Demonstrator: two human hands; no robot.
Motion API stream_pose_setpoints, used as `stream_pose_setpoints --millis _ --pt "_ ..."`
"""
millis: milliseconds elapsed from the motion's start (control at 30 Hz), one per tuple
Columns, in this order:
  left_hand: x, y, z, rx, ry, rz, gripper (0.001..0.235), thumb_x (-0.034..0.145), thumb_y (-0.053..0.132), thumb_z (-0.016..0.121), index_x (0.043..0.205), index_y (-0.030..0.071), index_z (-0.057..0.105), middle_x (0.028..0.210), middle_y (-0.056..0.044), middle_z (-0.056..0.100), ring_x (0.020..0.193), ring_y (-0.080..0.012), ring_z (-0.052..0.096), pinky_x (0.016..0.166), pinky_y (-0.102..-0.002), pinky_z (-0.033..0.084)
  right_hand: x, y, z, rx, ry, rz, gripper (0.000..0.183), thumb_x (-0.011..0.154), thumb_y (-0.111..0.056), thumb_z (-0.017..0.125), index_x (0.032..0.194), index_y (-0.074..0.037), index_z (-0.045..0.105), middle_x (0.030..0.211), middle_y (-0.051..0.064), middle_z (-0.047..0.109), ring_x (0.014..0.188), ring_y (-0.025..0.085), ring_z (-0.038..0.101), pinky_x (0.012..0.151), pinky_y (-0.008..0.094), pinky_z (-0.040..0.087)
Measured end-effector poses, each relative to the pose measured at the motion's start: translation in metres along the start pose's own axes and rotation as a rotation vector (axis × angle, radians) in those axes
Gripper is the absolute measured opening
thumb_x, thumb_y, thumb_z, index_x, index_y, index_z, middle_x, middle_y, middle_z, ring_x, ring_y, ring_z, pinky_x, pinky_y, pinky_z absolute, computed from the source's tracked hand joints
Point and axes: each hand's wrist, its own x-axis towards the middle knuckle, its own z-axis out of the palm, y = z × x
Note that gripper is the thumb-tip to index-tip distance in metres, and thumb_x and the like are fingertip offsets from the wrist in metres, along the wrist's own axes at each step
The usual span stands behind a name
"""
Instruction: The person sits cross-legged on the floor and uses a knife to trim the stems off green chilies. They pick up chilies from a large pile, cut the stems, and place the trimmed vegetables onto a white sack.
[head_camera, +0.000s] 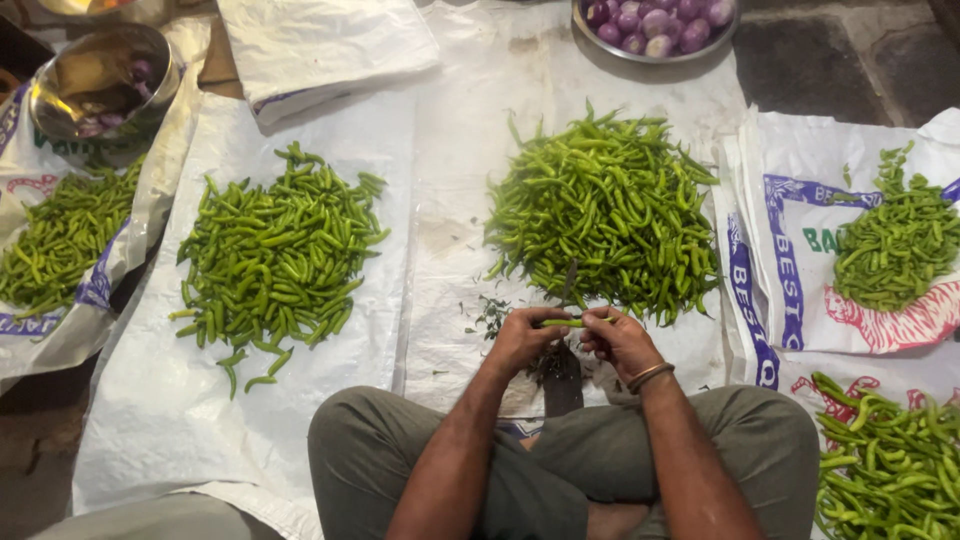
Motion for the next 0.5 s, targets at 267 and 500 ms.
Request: stream_pose_setpoints --millis 267,500 --pt "0.009 -0.024 -0.002 -0.238 0.053 -0.027 0.022 0.094 0.015 0.075 0.111 0.002 0.076 0.078 -0.004 0.070 0.062 -0.0088 0.059 0.054 -0.024 0.047 0.034 0.028 0.003 -0.017 0.012 -0.169 0.016 0.092 -0.015 0.074 0.102 -0.003 0.069 0.079 0.006 0.073 0.064 0.012 0.066 0.055 0.025 0.049" --pt "0.027 -0.032 -0.020 0.090 0.632 -0.131 0.029 0.093 0.026 0.064 0.107 0.006 0.080 0.079 -0.009 0.072 0.062 -0.0199 0.067 0.056 -0.035 0.055 0.033 0.011 -0.028 -0.187 0.303 -0.056 0.008 0.088 -0.009 0.073 0.094 -0.005 0.071 0.075 0.010 0.071 0.060 0.016 0.067 0.053 0.029 0.052"
